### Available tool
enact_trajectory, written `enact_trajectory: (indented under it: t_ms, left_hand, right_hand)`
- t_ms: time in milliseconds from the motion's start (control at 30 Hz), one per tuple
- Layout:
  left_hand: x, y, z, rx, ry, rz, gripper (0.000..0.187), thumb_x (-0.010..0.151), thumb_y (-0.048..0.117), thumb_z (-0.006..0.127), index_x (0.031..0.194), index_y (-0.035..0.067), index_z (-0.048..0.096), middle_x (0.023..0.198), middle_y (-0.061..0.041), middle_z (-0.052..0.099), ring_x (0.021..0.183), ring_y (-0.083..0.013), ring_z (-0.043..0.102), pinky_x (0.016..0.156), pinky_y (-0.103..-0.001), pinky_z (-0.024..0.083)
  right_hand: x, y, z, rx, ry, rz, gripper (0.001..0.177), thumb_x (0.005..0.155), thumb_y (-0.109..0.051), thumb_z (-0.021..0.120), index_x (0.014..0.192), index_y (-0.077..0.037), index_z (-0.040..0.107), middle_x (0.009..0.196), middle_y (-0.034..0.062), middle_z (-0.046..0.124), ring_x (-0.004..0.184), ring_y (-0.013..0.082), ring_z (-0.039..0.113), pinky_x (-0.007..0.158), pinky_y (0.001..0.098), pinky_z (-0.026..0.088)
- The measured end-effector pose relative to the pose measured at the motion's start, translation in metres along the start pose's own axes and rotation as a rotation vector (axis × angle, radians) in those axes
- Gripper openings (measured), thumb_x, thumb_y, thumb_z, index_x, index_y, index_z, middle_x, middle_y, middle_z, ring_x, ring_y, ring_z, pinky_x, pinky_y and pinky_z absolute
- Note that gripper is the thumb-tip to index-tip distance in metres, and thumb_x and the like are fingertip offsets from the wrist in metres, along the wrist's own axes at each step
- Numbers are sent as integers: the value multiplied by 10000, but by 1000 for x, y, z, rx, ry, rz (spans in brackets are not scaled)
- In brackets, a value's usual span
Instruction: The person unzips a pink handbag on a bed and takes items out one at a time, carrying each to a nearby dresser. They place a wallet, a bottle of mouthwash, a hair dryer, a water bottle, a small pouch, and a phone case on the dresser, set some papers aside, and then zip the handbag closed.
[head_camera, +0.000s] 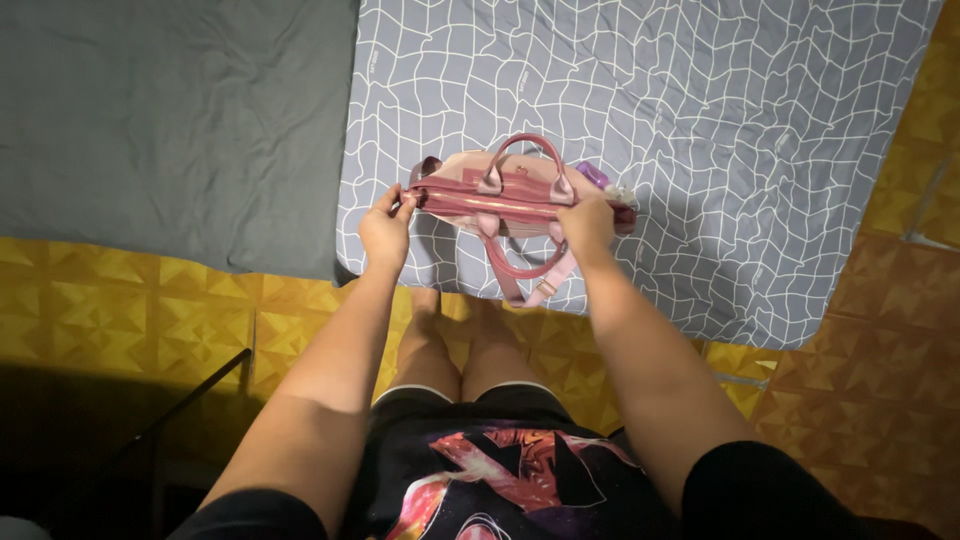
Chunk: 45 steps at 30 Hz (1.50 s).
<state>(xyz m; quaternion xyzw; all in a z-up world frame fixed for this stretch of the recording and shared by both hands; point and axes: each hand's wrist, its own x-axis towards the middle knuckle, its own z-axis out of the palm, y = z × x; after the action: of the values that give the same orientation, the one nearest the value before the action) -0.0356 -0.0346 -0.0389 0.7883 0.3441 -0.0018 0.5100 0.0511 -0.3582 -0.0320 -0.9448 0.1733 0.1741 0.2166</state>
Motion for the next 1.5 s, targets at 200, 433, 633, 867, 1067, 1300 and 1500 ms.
enact_trajectory:
  t_ms: [200,433,633,867,1067,1300,1500]
  left_hand:
    - [5,1,-11,-127,-119,-108,373,934,243,748,1258,61,723,999,-56,780,765,-128,681,713,-286,555]
    - [9,4,-20,-140,-206,-135,313,970,237,681,1239,85,728,999,-61,771,790,-125,667,719,-299,548]
    - [19,7,-24,-13,-298,-37,299,1007,249,617,1239,91,721,1017,-81,780,904,-146,707,842,-316,544]
    - [15,0,-25,-134,-397,-49,310,1019,230,597,1263,68,703,1088,-58,785,1016,-124,709,922,-283,530]
    - [18,-13,-25,-207,-472,-111,381,1031,212,575,1378,63,626,1225,-82,745,1114,-143,668,983,-287,499]
    - [12,7,-36,151,-414,46,506,989,207,651,1458,63,527,1293,-200,667,1194,-310,648,1005,-381,501]
    - [-4,45,-36,242,-232,600,419,982,198,702,1373,68,626,1420,-214,595,1348,-518,482,1088,-477,440]
  right_hand:
    - [-18,-55,8,-39,-96,93,376,764,-338,822,991,-42,773,991,202,747,945,375,728,836,464,577]
    - [-22,-79,30,-54,-112,158,426,799,-376,803,1029,-19,774,1041,237,732,984,378,721,865,453,578]
    - [-22,-97,58,13,-103,76,376,796,-341,786,971,-9,790,975,239,747,927,365,738,852,434,583]
    - [-49,-174,102,67,-285,-104,341,821,-325,756,851,13,784,839,231,752,825,338,769,797,417,594]
    - [-68,-205,117,88,-194,-29,287,742,-268,786,828,5,768,850,236,723,811,375,731,723,462,599]
    - [-65,-161,111,277,-236,-390,243,902,-311,705,864,-91,803,777,206,727,754,370,720,743,445,562]
    - [-44,-68,68,197,-10,-599,135,856,-189,729,842,-76,801,929,125,742,904,327,708,877,437,563]
